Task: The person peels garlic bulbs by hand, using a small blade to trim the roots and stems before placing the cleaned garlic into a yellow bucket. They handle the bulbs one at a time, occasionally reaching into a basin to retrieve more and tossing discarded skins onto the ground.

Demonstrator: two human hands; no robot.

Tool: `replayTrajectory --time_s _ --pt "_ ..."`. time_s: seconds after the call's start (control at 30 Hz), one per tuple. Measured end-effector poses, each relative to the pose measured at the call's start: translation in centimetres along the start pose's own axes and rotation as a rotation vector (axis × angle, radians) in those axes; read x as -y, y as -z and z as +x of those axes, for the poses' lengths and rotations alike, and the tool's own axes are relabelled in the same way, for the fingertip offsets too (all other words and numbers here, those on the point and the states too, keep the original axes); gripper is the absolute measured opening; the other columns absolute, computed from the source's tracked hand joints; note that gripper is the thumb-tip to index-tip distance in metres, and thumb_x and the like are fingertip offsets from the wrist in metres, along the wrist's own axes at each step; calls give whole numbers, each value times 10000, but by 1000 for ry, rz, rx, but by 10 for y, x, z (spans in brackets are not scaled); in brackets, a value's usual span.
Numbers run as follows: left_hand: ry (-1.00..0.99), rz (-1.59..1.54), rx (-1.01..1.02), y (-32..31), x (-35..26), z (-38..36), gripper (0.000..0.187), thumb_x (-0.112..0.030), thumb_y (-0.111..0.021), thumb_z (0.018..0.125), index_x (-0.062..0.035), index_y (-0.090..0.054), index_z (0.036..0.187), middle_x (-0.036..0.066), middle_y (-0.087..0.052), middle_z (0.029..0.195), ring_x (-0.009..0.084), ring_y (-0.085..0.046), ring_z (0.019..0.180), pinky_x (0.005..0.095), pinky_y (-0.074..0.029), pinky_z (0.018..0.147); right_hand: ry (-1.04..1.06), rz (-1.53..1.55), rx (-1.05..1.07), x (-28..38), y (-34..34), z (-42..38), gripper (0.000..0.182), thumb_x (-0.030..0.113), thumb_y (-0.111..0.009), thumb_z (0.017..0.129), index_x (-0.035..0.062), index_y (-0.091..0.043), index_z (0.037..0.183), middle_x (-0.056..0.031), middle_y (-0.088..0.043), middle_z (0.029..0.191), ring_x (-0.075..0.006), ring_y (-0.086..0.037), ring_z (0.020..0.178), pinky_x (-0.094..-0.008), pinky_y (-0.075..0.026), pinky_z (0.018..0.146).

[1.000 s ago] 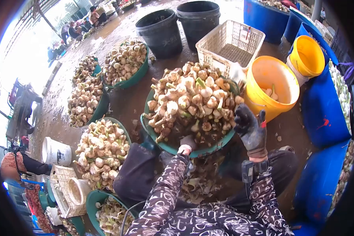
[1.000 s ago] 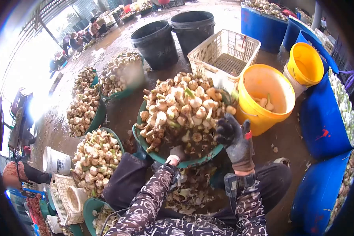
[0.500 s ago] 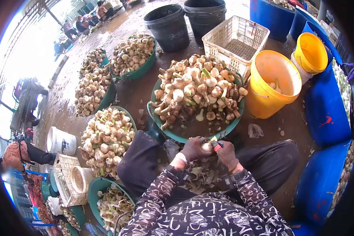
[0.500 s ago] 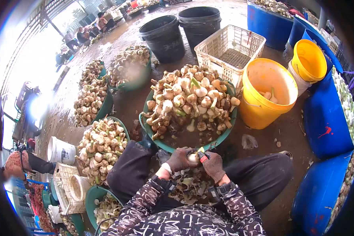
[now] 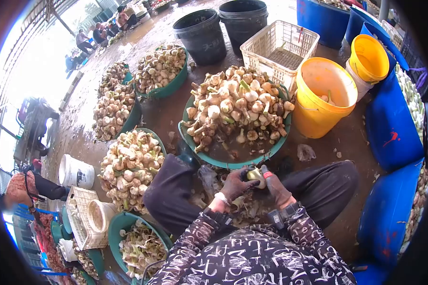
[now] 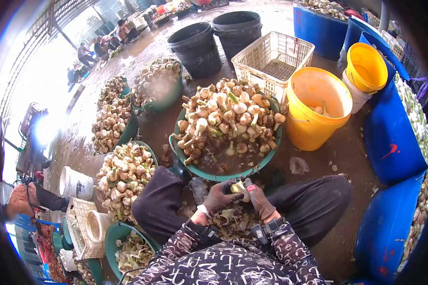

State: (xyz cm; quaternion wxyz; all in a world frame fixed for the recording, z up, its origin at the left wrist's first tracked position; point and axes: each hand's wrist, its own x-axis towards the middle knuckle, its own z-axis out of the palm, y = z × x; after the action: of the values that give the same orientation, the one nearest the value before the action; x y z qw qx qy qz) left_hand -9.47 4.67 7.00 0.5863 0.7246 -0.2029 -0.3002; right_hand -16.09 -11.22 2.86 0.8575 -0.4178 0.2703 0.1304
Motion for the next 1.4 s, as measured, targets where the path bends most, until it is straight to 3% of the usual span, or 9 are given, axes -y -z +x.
replayTrajectory --time_s 0.23,0.4,0.5,0.57,0.73,0.97,1.13,1.27,1.4 --pt "29 504 80 7 -12 -7 306 -219 -725 807 4 -663 1008 27 -667 894 90 -599 777 243 -501 686 60 -1281 -123 42 -23 -42 486 408 -600 882 9 -530 1149 -60 -628 1005 -154 -587 915 -280 -465 809" --pt "456 -438 -36 4 -4 -14 345 -282 -603 906 18 -633 1075 22 -655 961 140 -610 796 272 -507 697 322 -666 289 45 -15 -44 639 270 -741 773 5 -448 1274 -149 -564 1168 -205 -541 1078 -317 -433 881" --pt "29 -330 -97 -3 12 -24 368 -282 -547 936 20 -584 1143 82 -621 1057 135 -596 875 269 -522 717 389 -357 303 42 -19 -46 622 191 -743 737 28 -471 1272 -162 -550 1181 -274 -524 1093 -348 -408 932" --pt "85 -376 -114 3 24 -24 359 -277 -556 930 18 -589 1133 76 -625 1043 133 -600 867 273 -526 718 933 -1230 -61 49 -27 -54 575 132 -733 686 54 -538 1221 -174 -542 1189 -340 -520 1059 -395 -403 939" --pt "320 -491 -131 12 0 -19 298 -271 -643 876 -10 -651 1020 22 -635 864 57 -578 692 211 -477 575 1065 -1493 111 40 -32 -49 418 109 -707 673 54 -617 1077 -158 -577 1092 -372 -518 1007 -422 -420 883" --pt "241 -493 54 42 -19 -45 385 -223 -641 876 11 -575 1174 21 -624 1038 73 -558 875 231 -457 753 45 441 -106 34 -29 -35 356 364 -512 900 32 -627 954 -56 -646 833 -170 -606 669 -281 -493 543" --pt "84 -791 111 82 -50 -73 396 -119 -668 806 87 -568 1128 96 -658 1000 174 -628 942 257 -488 845 -45 533 -110 19 14 -10 327 387 -489 902 120 -648 1004 -39 -640 780 -106 -515 539 -215 -374 412" --pt "347 706 543 93 -19 -35 446 -404 -620 842 -33 -622 1091 151 -677 870 233 -654 792 340 -482 693 -104 591 -48 17 17 -3 308 391 -525 881 140 -644 1015 -1 -624 801 -113 -501 554 -247 -432 471" --pt "374 832 38 70 27 -1 661 -645 -560 762 -61 -639 1060 213 -654 967 380 -617 927 406 -478 796 -134 603 -19 24 12 -3 331 356 -559 867 105 -617 1075 -54 -625 817 -142 -558 632 -268 -458 506"
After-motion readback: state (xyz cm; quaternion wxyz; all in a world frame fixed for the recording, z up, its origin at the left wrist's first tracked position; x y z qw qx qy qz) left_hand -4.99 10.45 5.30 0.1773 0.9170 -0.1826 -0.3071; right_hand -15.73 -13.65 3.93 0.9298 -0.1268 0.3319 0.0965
